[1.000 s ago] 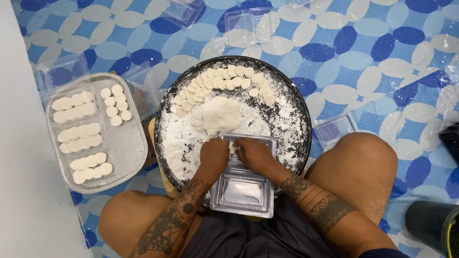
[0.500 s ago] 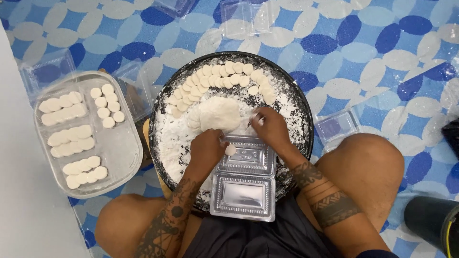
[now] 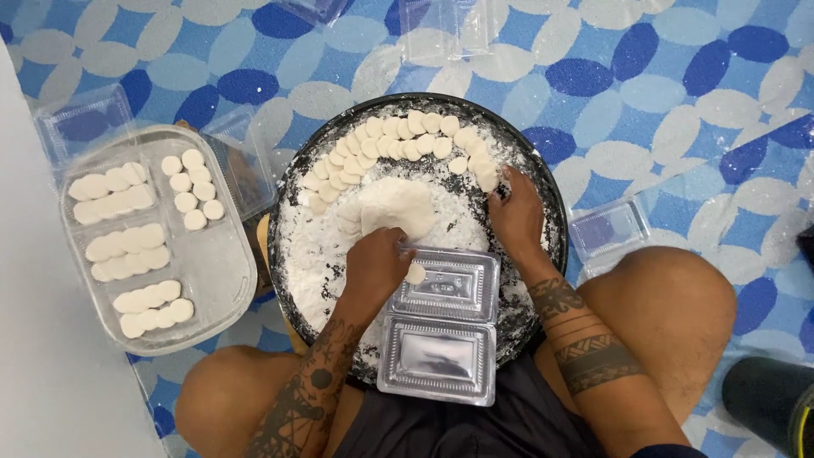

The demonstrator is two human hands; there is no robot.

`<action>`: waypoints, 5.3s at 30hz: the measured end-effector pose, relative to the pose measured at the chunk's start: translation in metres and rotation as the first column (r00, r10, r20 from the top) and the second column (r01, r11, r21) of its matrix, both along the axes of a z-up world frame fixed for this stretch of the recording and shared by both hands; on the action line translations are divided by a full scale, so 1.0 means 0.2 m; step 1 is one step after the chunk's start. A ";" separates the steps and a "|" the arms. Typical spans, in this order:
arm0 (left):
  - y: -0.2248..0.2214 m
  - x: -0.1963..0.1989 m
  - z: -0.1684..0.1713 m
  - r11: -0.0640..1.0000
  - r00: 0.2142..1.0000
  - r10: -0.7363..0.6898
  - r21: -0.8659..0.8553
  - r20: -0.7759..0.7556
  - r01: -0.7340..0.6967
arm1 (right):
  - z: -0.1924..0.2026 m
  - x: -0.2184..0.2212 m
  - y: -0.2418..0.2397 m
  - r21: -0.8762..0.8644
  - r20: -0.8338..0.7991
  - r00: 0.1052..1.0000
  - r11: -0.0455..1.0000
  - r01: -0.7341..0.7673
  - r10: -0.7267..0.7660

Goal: Coating small dough pieces in flour and placing them into a plastic container for packaging.

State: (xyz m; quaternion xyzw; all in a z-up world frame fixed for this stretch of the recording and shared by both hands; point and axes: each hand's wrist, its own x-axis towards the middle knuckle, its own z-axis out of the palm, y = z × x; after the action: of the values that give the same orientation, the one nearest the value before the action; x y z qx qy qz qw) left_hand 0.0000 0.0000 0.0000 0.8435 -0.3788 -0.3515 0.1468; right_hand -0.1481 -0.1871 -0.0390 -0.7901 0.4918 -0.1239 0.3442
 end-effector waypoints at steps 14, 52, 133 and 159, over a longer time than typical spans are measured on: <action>-0.03 0.03 -0.01 1.000 0.999 -0.026 -0.007 -0.028 0.026 | -0.23 -0.01 -0.08 -0.043 -0.018 0.999 0.999 -0.027 0.026; -0.08 -0.13 -0.07 0.926 0.977 0.041 -0.358 -0.211 -0.116 | -0.03 -0.09 0.22 0.173 0.258 0.908 0.909 -0.379 0.330; 0.05 -0.28 0.16 0.633 0.890 0.251 -0.631 -0.380 -0.448 | 0.42 -0.18 0.51 0.411 0.710 0.704 0.821 -0.395 -0.017; 0.09 -0.31 0.36 0.544 0.789 0.139 -0.620 -0.598 -0.565 | 0.62 -0.17 0.49 0.367 0.706 0.706 0.877 -0.312 -0.044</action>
State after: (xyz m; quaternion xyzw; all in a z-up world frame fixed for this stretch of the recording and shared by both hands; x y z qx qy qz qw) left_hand -0.0625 0.0189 0.0718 0.6396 -0.2576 -0.3123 0.6535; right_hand -0.1819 -0.0898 0.0841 -0.6142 0.2799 -0.2653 0.6885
